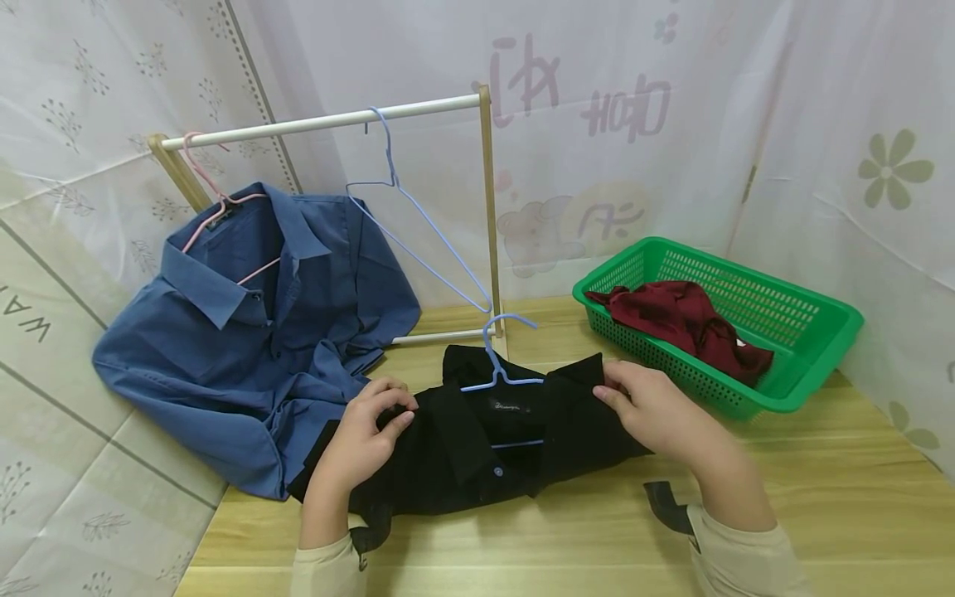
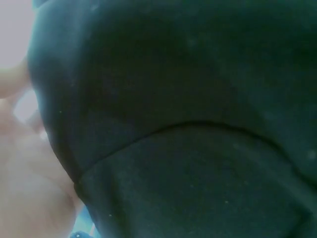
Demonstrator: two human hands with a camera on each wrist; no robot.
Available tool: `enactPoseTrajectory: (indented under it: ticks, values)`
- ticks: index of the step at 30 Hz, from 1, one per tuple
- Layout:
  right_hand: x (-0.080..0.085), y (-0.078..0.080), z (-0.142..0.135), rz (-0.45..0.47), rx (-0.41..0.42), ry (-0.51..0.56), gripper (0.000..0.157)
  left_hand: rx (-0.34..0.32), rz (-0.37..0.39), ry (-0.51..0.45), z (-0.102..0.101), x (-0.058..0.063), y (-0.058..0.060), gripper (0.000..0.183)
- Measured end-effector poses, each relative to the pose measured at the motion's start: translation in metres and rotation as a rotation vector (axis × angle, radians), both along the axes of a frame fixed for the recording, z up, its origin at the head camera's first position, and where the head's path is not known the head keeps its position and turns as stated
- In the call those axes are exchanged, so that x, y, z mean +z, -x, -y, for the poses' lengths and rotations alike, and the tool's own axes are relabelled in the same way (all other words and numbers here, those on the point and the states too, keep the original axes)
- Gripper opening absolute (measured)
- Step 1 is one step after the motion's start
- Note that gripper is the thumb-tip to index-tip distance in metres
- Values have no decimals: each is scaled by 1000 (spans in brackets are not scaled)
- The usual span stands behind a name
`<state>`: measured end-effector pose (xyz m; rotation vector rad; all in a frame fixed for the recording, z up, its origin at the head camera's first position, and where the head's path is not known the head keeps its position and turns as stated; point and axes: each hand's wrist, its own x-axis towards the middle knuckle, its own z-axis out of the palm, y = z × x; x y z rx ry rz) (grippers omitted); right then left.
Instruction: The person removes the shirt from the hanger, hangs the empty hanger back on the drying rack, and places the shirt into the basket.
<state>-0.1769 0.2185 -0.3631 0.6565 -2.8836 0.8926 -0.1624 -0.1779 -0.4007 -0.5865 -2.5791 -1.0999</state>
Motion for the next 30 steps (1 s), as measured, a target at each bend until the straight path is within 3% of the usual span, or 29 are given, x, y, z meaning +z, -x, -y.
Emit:
enactPoseTrajectory:
  ticks: [16, 30]
  values:
    - [-12, 2, 1, 16, 11, -7, 32, 9, -3, 98, 0, -4, 0, 19]
    - [-19, 3, 2, 31, 30, -1, 30, 14, 129, 77, -1, -8, -1, 17]
